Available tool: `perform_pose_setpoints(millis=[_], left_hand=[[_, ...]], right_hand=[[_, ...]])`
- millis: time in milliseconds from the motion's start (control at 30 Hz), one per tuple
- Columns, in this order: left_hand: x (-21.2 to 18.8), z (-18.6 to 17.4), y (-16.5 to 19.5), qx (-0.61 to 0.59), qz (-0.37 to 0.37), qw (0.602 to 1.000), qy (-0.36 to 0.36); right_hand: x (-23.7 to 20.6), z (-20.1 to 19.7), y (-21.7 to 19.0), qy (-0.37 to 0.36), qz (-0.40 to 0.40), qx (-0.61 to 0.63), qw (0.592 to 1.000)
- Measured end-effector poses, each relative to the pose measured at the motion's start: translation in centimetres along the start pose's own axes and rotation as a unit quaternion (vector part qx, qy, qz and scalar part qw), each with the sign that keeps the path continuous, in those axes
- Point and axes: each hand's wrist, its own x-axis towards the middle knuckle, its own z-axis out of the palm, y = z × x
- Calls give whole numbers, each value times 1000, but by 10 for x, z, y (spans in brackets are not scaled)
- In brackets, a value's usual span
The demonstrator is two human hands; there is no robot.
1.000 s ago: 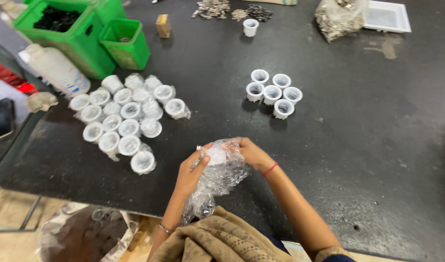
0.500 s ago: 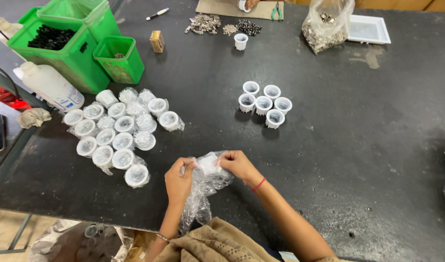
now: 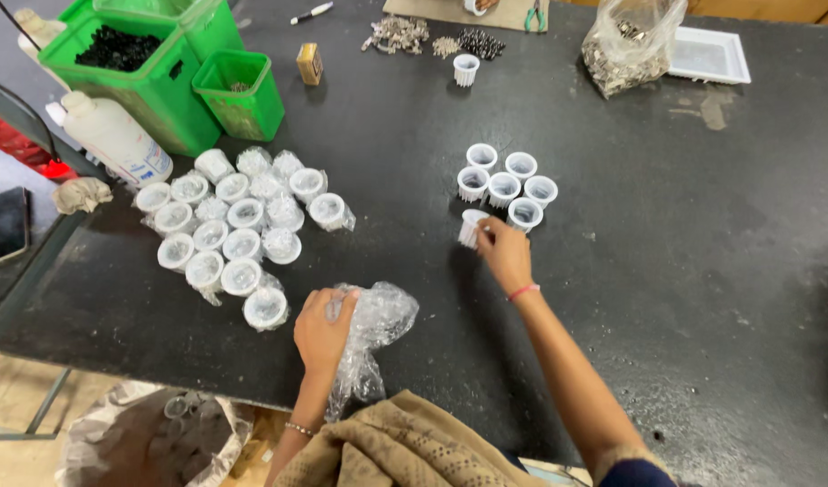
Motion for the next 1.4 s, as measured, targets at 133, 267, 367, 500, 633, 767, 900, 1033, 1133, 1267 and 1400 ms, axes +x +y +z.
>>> perform_pose_setpoints(millis=[133, 267, 367, 500, 633, 767, 900, 1033, 1133, 1267, 1400], left_hand=[[-5, -11, -7, -34, -24, 999, 7], [-6, -35, -28, -146, 36, 988, 36], [-8, -64, -53, -230, -42, 972, 23], [-5, -115, -100, -264, -37, 962, 59], [-8, -179, -147, -215, -130, 965, 71], [-4, -235, -185, -175, -162, 962, 131], [2, -274, -207, -136, -166, 962, 169], [19, -295, -216, -43, -148, 975, 161], [33, -307, -214, -15, -152, 982, 113], [59, -312, -206, 0, -222, 975, -23], [91, -291, -202, -151, -152, 972, -94]], right_hand=[[8, 19, 19, 68, -51, -56, 995], [11, 37, 26, 96, -80, -71, 990], [3, 50, 7, 91, -80, -58, 991], [-18, 79, -53, 41, -94, -43, 994], [-52, 127, -134, -83, -186, 14, 979], [-95, 185, -217, -150, -301, 99, 937], [-115, 232, -284, -205, -346, 119, 908], [-113, 276, -329, -159, -457, 92, 870], [-114, 309, -342, -205, -422, 4, 883], [-118, 335, -323, -266, -297, 21, 917], [-107, 335, -280, -232, -128, 229, 937]])
